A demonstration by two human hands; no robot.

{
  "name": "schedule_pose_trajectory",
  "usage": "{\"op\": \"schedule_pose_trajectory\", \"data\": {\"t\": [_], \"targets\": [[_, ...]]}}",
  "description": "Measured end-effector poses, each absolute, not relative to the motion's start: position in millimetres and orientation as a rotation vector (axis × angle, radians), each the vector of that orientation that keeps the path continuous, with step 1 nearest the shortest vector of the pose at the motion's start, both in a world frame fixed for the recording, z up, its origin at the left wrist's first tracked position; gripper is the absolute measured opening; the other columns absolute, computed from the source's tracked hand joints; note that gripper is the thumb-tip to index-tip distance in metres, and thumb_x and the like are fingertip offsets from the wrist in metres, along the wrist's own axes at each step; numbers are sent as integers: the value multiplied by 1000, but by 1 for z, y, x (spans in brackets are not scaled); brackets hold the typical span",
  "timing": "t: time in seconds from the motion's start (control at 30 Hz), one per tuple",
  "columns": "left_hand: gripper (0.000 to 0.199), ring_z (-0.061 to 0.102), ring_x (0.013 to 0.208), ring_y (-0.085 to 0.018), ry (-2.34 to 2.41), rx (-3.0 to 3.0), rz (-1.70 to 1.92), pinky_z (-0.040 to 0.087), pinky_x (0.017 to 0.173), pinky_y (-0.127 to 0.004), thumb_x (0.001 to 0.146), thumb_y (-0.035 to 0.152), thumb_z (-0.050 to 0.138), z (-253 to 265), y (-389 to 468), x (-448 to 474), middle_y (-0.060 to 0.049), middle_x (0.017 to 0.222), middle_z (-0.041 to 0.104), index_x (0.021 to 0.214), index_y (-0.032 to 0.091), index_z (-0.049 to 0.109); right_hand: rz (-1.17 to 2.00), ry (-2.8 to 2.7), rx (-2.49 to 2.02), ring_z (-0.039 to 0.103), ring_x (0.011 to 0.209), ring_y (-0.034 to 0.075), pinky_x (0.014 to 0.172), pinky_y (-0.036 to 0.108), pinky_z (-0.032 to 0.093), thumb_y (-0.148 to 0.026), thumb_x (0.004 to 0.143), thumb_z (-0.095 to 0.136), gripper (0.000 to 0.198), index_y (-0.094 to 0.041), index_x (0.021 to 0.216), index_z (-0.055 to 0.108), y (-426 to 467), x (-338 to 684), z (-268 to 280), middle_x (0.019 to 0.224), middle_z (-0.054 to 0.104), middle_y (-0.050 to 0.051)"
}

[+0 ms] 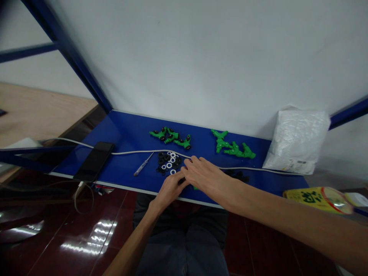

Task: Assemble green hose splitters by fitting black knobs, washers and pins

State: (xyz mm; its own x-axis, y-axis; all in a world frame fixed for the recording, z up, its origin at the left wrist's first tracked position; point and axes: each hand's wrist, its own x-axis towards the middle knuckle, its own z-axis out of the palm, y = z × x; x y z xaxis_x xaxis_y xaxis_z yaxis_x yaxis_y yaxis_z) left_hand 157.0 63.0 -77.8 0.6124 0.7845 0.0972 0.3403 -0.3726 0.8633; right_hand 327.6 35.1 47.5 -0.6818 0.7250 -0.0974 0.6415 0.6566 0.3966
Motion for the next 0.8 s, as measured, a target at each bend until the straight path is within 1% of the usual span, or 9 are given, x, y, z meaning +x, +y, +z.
{"op": "schedule_pose_trajectory", "data": {"t": [0.07, 0.1, 0.17, 0.27, 0.37, 0.53, 0.63, 0.7, 0.8], "targets": [[23, 70, 112, -20, 878, 1954, 647, 51, 95, -28, 99, 35, 61, -77, 63, 156, 2, 125, 74, 120, 31, 70, 418, 2522, 1109, 63, 99, 27, 77, 37, 48, -8, 86, 63, 16, -16, 98, 70, 42, 319, 53, 104, 72, 12], [23, 70, 112, -20, 872, 1949, 648, 51, 95, -27, 99, 35, 61, -76, 62, 156, 2, 124, 74, 120, 31, 70, 401, 2479, 1111, 63, 92, 26, 72, 35, 47, -9, 86, 64, 11, -16, 91, 70, 46, 316, 53, 95, 72, 11], [23, 70, 111, -20, 861, 1940, 651, 51, 96, -27, 99, 35, 60, -76, 63, 156, 1, 123, 74, 120, 31, 70, 431, 2447, 1107, 62, 87, 25, 68, 34, 45, -8, 86, 64, 11, -17, 83, 69, 50, 312, 52, 85, 70, 10], [24, 70, 112, -20, 841, 1942, 665, 51, 96, -27, 99, 34, 61, -78, 63, 157, 1, 124, 74, 122, 32, 69, 554, 2487, 1133, 60, 89, 26, 71, 35, 44, -7, 86, 64, 12, -16, 91, 69, 47, 316, 44, 92, 69, 11], [24, 70, 112, -21, 864, 1959, 666, 52, 94, -28, 99, 35, 61, -80, 64, 158, 1, 123, 74, 120, 31, 70, 586, 2559, 1142, 60, 94, 26, 74, 36, 44, -6, 86, 63, 20, -15, 103, 67, 39, 320, 40, 104, 68, 12], [22, 72, 106, -20, 892, 1978, 644, 52, 91, -27, 99, 38, 61, -79, 62, 157, 1, 118, 76, 117, 30, 71, 476, 2543, 1140, 60, 88, 25, 72, 35, 43, -6, 89, 59, 14, -17, 93, 67, 40, 320, 41, 93, 67, 10], [22, 71, 109, -18, 868, 1968, 669, 51, 93, -25, 99, 36, 61, -77, 62, 157, 3, 120, 75, 119, 32, 70, 515, 2525, 1152, 60, 94, 27, 78, 38, 44, -9, 89, 59, 13, -18, 87, 67, 40, 326, 40, 88, 68, 10], [23, 71, 109, -18, 866, 1965, 673, 51, 94, -25, 99, 35, 61, -78, 62, 157, 3, 121, 75, 120, 32, 70, 568, 2547, 1164, 59, 102, 30, 85, 40, 44, -9, 86, 60, 15, -17, 96, 68, 36, 333, 41, 98, 69, 12], [24, 71, 110, -20, 876, 1978, 665, 52, 94, -27, 99, 35, 61, -80, 62, 157, 2, 123, 74, 121, 31, 70, 590, 2681, 1062, 52, 123, 33, 98, 43, 42, -8, 82, 62, 44, -12, 126, 60, 27, 341, 45, 131, 62, 17]]}}
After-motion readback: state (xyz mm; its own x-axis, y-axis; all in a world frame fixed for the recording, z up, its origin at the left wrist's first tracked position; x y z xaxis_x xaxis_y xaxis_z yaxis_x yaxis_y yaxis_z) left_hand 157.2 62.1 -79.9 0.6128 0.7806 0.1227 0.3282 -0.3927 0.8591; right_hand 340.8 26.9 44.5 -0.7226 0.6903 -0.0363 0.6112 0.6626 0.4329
